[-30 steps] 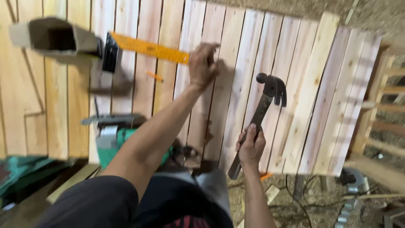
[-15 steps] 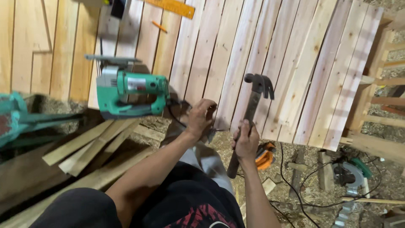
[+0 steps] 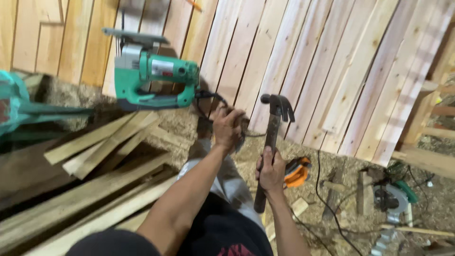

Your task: The person hammers nails into wooden planks to assemble a wooden structure. They then use a jigsaw to cut the edge of the assembled planks.

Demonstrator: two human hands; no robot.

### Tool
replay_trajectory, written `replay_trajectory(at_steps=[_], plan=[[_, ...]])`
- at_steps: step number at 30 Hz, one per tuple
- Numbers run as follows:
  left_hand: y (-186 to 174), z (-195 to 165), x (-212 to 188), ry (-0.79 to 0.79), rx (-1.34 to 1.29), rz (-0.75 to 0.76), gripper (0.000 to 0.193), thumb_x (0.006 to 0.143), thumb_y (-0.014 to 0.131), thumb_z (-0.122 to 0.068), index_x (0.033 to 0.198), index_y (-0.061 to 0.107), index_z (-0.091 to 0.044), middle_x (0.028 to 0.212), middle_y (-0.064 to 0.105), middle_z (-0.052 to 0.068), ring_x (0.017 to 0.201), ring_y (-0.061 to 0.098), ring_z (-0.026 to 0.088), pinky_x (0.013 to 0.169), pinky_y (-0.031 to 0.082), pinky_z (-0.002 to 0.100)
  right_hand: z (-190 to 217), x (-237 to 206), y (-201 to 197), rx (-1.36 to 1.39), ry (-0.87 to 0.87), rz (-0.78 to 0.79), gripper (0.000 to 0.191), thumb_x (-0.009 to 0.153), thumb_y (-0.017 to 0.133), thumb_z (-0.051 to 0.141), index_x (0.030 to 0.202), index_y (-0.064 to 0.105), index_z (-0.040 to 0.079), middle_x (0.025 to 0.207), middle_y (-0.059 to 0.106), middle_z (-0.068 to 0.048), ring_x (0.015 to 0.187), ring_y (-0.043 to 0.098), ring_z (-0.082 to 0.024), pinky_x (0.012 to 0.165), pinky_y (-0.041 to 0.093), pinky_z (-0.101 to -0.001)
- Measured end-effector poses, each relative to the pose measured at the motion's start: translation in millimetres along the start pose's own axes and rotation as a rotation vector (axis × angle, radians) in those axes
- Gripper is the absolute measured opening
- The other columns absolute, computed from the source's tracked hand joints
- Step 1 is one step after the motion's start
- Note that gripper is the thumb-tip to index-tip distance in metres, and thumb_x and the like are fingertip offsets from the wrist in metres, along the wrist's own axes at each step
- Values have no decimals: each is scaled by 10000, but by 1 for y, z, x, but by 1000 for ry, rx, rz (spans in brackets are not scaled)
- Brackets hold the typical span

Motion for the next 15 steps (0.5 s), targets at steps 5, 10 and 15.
replay_trajectory(at_steps=[5, 10, 15], plan=[[-6, -12, 1, -5, 45, -83, 126, 855, 780, -150, 967, 753, -199, 1016, 677, 64, 1058, 625, 328, 885, 517, 431, -6, -15, -2, -120, -62, 28, 407, 1061, 454, 399, 873, 531, 47, 567, 545, -30, 406, 522, -112, 372, 413, -275], [-11, -22, 6, -13, -9, -51, 137, 841, 765, -114, 954, 758, -190, 1013, 676, 69, 1023, 634, 317, 865, 517, 431, -9, -25, -1, -173, -78, 60, 423, 1065, 479, 386, 843, 558, 35, 562, 536, -31, 414, 520, -114, 393, 419, -284], [-17, -28, 1, -2, -27, -69, 149, 841, 757, -87, 960, 754, -178, 1008, 672, 70, 1023, 632, 317, 851, 516, 427, -8, -38, -4, -181, -72, 66, 364, 1038, 470, 373, 879, 556, 56, 551, 536, -19, 406, 516, -115, 382, 415, -291]])
Point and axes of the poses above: each hand's wrist, its own x-axis towards the middle knuckle, its own y-axis out of the palm, z = x × y, the point moved 7 cm from there along x, towards the middle knuckle
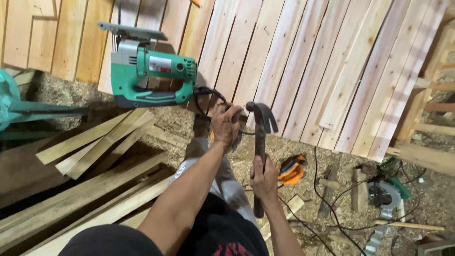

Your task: The person hammers nails into wooden planks to assemble a wooden structure. They then use a jigsaw to cut the edge of the assembled planks.

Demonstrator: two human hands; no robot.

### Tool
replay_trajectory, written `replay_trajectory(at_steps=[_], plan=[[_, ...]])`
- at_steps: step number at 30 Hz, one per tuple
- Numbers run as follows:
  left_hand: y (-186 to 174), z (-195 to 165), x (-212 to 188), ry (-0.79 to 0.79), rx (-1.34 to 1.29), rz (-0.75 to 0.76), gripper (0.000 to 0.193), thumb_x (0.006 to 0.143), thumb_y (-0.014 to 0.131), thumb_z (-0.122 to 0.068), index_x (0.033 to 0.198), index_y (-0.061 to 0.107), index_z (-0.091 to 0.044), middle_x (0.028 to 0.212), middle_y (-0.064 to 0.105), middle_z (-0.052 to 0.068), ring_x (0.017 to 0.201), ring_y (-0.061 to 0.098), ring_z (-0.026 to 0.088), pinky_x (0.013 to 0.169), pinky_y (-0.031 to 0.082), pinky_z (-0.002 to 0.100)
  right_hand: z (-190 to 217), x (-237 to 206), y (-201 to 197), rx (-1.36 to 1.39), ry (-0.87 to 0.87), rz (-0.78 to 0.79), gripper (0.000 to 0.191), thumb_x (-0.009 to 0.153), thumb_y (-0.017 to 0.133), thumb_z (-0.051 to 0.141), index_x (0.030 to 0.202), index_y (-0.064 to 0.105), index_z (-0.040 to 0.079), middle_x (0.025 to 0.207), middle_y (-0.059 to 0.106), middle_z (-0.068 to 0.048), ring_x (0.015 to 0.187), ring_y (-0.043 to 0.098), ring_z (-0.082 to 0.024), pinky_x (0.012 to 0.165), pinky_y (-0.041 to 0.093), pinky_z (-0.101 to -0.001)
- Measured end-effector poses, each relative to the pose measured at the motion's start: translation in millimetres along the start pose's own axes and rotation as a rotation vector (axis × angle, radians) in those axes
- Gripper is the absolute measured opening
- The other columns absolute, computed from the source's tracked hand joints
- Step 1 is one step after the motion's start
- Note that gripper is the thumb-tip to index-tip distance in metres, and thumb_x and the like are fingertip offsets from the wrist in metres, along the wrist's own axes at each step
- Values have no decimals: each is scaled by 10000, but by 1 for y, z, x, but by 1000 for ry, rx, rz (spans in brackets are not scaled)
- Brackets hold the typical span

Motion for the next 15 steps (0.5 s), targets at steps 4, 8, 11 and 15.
replay_trajectory(at_steps=[4, 8, 11, 15], plan=[[3, -1, -4, 8, -1, 29, 137, 853, 758, -86, 961, 746, -170, 1002, 661, 74, 1023, 625, 321, 852, 512, 429, 4, -6, -4, -192, -27, -30, 405, 1028, 462, 415, 874, 589, 63, 534, 559, -36, 435, 569, -143, 433, 452, -327], [3, -5, -8, 25, 43, 36, 158, 844, 743, -73, 985, 737, -143, 1004, 661, 75, 1039, 618, 328, 870, 509, 448, 4, -6, -4, -374, -61, -16, 472, 1030, 460, 474, 860, 588, 53, 543, 562, -49, 495, 595, -185, 502, 468, -379], [0, -5, -12, -11, 78, 72, 158, 861, 746, -110, 1010, 728, -157, 1030, 675, 73, 1053, 615, 316, 900, 518, 438, -5, -9, -5, -392, 1, 7, 463, 1019, 447, 481, 868, 594, 68, 544, 552, -50, 489, 588, -199, 487, 462, -390], [-9, -12, -14, 134, 102, 162, 428, 785, 805, -239, 1171, 675, -109, 1065, 633, 164, 1033, 585, 377, 883, 485, 489, -17, -21, -8, -87, 99, -19, 419, 1024, 494, 438, 861, 557, 57, 539, 534, -44, 420, 527, -161, 401, 417, -340]])
Point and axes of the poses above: each hand's wrist, its own x-axis towards the middle knuckle, its own y-axis out of the palm, z = x × y, the point moved 7 cm from there along x, towards the middle knuckle
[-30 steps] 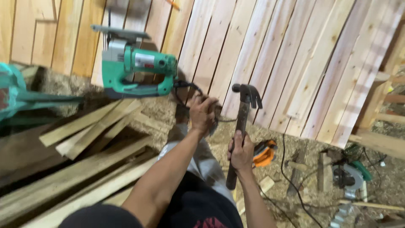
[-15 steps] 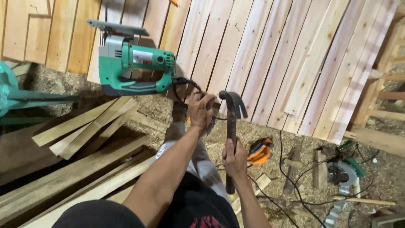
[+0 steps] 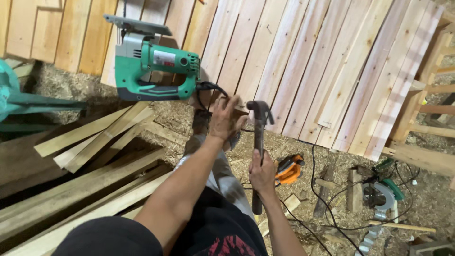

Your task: The person hammers nails into wooden planks to assemble a wooden structure. They then use a jigsaw to cut the edge of the assembled planks.

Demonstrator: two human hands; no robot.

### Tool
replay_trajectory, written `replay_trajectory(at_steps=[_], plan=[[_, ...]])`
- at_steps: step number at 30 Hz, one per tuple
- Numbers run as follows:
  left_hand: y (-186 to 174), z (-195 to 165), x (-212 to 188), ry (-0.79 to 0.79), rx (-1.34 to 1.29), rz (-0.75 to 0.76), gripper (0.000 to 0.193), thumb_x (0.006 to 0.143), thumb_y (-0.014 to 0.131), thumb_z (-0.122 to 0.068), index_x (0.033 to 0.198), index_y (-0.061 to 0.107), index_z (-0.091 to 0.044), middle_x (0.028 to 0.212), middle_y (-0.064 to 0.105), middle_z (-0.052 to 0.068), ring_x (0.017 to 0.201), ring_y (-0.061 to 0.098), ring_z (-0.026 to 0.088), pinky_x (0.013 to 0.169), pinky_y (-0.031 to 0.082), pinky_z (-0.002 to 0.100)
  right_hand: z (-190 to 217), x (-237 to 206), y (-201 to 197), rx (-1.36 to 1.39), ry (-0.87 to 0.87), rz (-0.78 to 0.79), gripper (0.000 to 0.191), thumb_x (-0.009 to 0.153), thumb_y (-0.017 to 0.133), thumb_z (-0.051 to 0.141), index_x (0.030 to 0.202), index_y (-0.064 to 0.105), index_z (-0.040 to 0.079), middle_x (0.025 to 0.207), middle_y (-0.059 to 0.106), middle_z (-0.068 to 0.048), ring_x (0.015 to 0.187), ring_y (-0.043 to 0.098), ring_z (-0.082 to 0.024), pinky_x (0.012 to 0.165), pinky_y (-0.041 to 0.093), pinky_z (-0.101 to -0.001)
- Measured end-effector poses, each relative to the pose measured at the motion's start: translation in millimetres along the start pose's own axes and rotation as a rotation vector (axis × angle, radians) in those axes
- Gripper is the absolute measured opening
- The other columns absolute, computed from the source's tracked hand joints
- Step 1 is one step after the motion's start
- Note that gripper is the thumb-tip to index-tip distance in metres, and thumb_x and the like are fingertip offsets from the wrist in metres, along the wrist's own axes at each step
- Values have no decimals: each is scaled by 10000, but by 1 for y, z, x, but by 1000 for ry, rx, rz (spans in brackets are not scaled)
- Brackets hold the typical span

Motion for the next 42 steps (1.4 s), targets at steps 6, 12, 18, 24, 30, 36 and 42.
replay_trajectory(at_steps=[6, 12, 18, 24, 30, 36, 42], plan=[[-6, 8, 0, 155, 252, 239, 450, 924, 734, -311, 1357, 641, -230, 1218, 615, 136, 1130, 565, 329, 956, 462, 473, -5, -15, -6, 103, 62, -27, 416, 1035, 496, 427, 852, 536, 55, 536, 524, -21, 367, 501, -121, 337, 396, -294], [-20, 1, -12, 272, 269, 234, 429, 959, 660, -249, 1387, 637, -240, 1218, 608, 110, 1187, 553, 327, 980, 423, 474, -1, -29, -15, 69, 37, -39, 392, 1032, 482, 411, 844, 536, 72, 526, 528, -30, 355, 511, -130, 325, 400, -299], [-33, -15, -22, 261, 218, 185, 461, 920, 681, -287, 1379, 649, -260, 1187, 618, 94, 1142, 560, 321, 987, 429, 499, -4, -50, -23, 168, 29, -25, 385, 1046, 488, 385, 829, 520, 68, 518, 505, -27, 347, 472, -127, 317, 366, -300], [-48, -33, -26, 220, 199, 147, 429, 914, 724, -316, 1338, 688, -269, 1167, 626, 71, 1106, 576, 314, 962, 453, 484, 6, -57, -32, 79, -59, -18, 403, 1051, 483, 376, 825, 553, 49, 506, 536, -28, 362, 513, -115, 337, 416, -285], [-54, -46, -35, 115, 122, 199, 337, 869, 774, -252, 1204, 744, -228, 1125, 666, 48, 1076, 604, 301, 903, 464, 466, 6, -100, -48, 121, -210, -30, 308, 1030, 497, 315, 932, 568, 32, 597, 547, -39, 440, 514, -116, 394, 408, -292], [-69, -67, -36, 147, 141, 149, 390, 799, 769, -191, 1187, 756, -218, 1126, 673, 56, 1099, 606, 311, 939, 470, 470, 8, -102, -37, -230, -404, -56, 319, 1077, 527, 326, 941, 621, 53, 693, 580, -21, 606, 557, -127, 541, 447, -334], [-80, -87, -50, 106, 87, 189, 385, 800, 787, -204, 1180, 729, -194, 1115, 673, 71, 1083, 603, 317, 934, 476, 481, -25, -123, -45, 215, -244, -78, 379, 1051, 540, 301, 1337, 535, 53, 662, 502, -114, 564, 461, -216, 508, 375, -445]])
Point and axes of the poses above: each hand's wrist, its own x-axis towards the middle knuckle, its own y-axis out of the palm, z = x × y, the point moved 7 cm from there along x, towards the middle knuckle
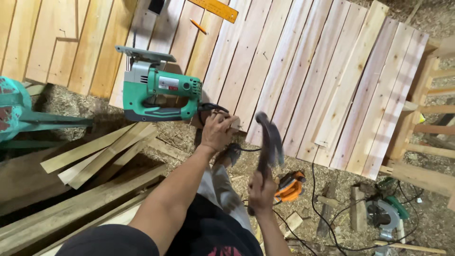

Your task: The person hammers nails into wooden planks to assemble a wooden structure. They then use a jigsaw to cut the edge of the assembled planks.

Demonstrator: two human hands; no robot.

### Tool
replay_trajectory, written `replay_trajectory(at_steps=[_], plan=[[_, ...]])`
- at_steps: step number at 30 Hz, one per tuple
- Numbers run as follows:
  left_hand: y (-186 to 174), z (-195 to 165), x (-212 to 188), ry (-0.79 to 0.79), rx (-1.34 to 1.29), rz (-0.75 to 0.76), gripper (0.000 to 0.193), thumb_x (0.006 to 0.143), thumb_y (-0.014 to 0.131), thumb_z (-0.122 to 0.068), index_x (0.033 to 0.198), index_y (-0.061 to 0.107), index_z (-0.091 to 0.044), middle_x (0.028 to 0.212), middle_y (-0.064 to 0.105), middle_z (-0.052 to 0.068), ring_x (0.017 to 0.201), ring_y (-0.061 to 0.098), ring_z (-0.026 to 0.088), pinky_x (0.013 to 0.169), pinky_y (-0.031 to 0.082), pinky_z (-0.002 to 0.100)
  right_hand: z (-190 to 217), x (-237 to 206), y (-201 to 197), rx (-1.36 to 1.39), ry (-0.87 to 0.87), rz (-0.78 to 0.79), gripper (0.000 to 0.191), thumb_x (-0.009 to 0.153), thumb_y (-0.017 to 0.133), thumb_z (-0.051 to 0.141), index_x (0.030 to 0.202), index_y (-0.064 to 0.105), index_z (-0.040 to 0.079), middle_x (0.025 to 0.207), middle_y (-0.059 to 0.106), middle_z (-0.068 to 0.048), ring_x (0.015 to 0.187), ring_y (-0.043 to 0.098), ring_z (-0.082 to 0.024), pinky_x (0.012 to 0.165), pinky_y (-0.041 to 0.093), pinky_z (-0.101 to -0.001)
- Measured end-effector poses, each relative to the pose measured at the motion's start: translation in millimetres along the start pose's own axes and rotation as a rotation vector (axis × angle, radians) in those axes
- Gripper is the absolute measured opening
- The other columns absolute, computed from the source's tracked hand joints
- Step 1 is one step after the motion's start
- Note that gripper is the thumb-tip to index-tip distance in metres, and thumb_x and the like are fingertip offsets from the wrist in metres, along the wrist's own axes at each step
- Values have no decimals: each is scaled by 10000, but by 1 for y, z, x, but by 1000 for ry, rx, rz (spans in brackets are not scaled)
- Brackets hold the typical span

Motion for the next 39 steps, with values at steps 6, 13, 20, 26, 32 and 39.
replay_trajectory(at_steps=[6, 13, 20, 26, 32, 39], plan=[[-12, 7, 66, -38, -62, -20, 478, 804, 778, -175, 1267, 667, -128, 1155, 645, 132, 1094, 593, 366, 931, 482, 479, 34, 66, 4, -494, 37, 40, 396, 1085, 500, 392, 971, 614, 31, 689, 590, -60, 601, 564, -166, 546, 466, -375], [-26, -8, 72, -46, -2, 14, 555, 772, 802, -227, 1284, 622, -113, 1178, 610, 159, 1117, 568, 386, 922, 465, 492, 81, 45, 1, -482, 54, -40, 382, 940, 511, 409, 1000, 633, 52, 589, 614, -155, 560, 648, -355, 547, 491, -496], [-29, -20, 83, -19, 46, 36, 596, 735, 811, -250, 1279, 614, -108, 1186, 597, 160, 1138, 548, 407, 915, 434, 491, 89, 67, 18, -525, -15, -11, 423, 992, 494, 433, 1017, 634, 35, 740, 653, -246, 729, 653, -483, 626, 484, -546], [-25, -9, 90, -345, -197, 277, 483, 735, 780, -79, 1195, 641, -120, 1163, 639, 168, 1094, 617, 394, 912, 497, 499, 104, 110, 38, -374, -83, -131, 435, 1048, 477, 389, 868, 613, 17, 630, 600, -161, 577, 617, -338, 562, 472, -463], [-15, 14, 203, -304, -329, -17, 386, 946, 718, -157, 1309, 590, -132, 1247, 640, 160, 1159, 628, 387, 984, 521, 485, 121, 194, 50, -79, 96, -192, 396, 1061, 475, 374, 824, 541, 64, 562, 532, -31, 423, 521, -146, 401, 424, -318], [-46, 124, 358, -65, 586, -164, 856, 776, 798, -277, 1538, 410, -259, 1605, 374, 75, 1455, 312, 362, 1087, 301, 576, 148, 260, 70, 63, 72, -161, 326, 1069, 467, 359, 931, 557, 78, 591, 513, 11, 429, 472, -99, 370, 398, -274]])
Point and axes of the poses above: each hand's wrist, its own x-axis towards the middle knuckle, its own y-axis out of the palm, z = x × y, the point moved 7 cm from there along x, towards the middle knuckle
